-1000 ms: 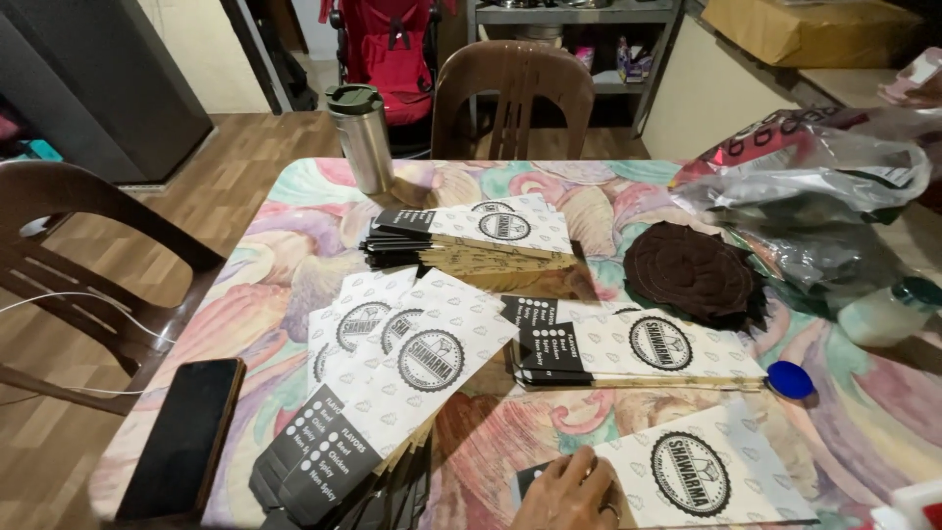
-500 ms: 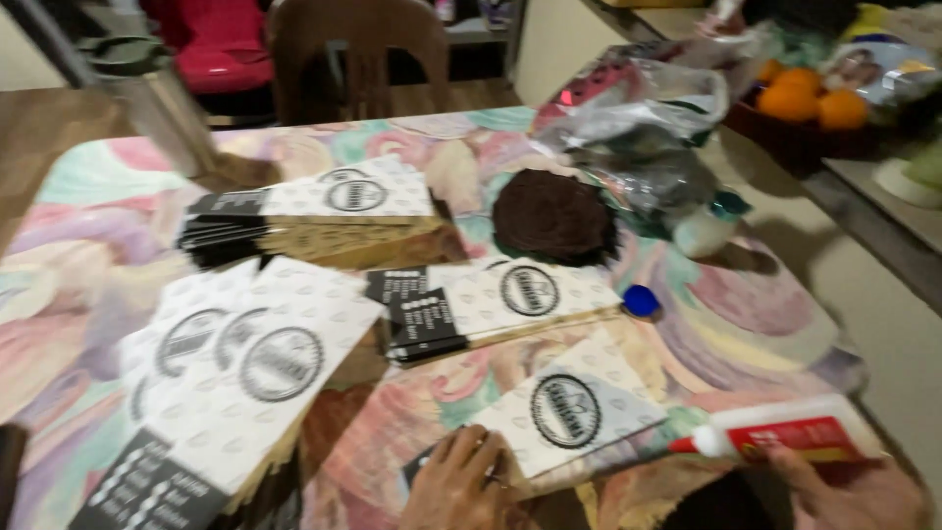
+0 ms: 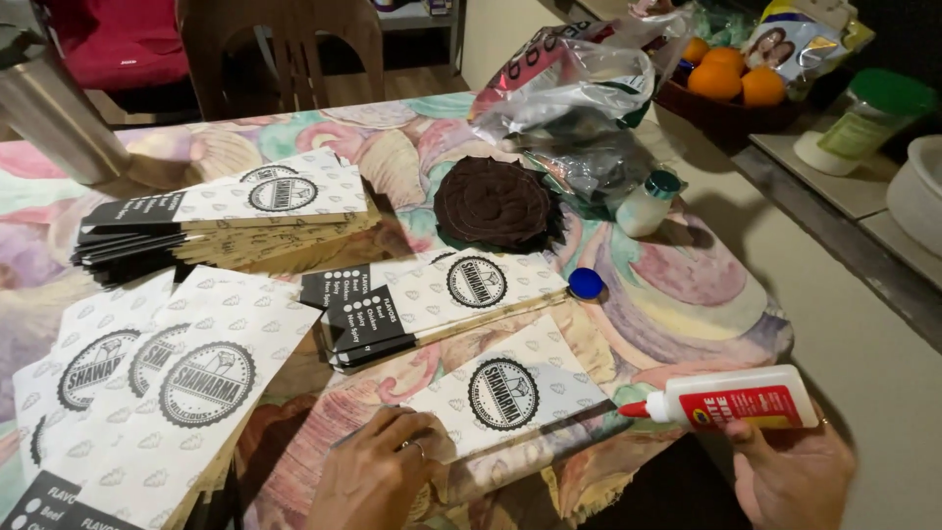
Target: Applying glue to the edges of paper bags and pressing them together to complete the assembly.
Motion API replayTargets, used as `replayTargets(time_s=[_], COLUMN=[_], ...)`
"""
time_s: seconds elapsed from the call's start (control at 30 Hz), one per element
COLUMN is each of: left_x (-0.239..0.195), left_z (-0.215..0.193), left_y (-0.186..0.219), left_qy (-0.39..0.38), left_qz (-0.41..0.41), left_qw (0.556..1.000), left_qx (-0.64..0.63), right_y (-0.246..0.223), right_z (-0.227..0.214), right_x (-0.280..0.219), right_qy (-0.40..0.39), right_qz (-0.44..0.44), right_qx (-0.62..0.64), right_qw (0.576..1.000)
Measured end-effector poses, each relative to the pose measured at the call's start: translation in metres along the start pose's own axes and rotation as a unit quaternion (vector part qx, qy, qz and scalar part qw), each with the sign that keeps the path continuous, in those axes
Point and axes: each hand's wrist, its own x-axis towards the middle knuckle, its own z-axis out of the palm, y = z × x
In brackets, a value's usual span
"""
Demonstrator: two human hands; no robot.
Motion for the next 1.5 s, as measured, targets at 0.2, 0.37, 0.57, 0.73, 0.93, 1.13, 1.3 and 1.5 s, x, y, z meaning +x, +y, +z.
replayTargets(time_s=[0.2,0.37,0.57,0.73,0.93,1.13,1.3,1.5], left_x=[0.013,0.022,0.036,0.038,0.051,0.046,0.046,0.049], left_z=[-0.016,-0.027,-0.054,-0.056,-0.077,-0.068,-0.071,-0.080], left_y=[0.002,-0.006,-0.005,-0.010,-0.009,-0.022,-0.027,-0.022], left_qy=[-0.063,-0.156,-0.141,-0.119,-0.147,-0.088,-0.114,-0.125], left_qz=[-0.101,-0.206,-0.226,-0.218,-0.240,-0.218,-0.228,-0.215], left_qw=[0.992,0.964,0.953,0.957,0.946,0.949,0.939,0.937], left_qx=[-0.045,-0.057,-0.146,-0.149,-0.160,-0.209,-0.229,-0.244], right_y=[-0.021,-0.008,-0.024,0.015,0.007,0.026,-0.020,-0.021], right_z=[0.030,0.053,0.056,0.032,0.064,0.128,0.188,0.212], right_x=[-0.006,-0.011,-0.005,0.001,-0.022,-0.080,-0.102,-0.124], right_qy=[0.027,-0.062,-0.071,-0.029,-0.061,-0.068,-0.153,-0.177], right_qz=[0.032,0.004,0.028,0.016,0.007,0.068,0.035,0.170], right_qx=[-0.090,-0.112,-0.208,-0.069,-0.120,-0.006,0.043,0.060], right_qw=[0.995,0.992,0.975,0.997,0.991,0.995,0.987,0.968])
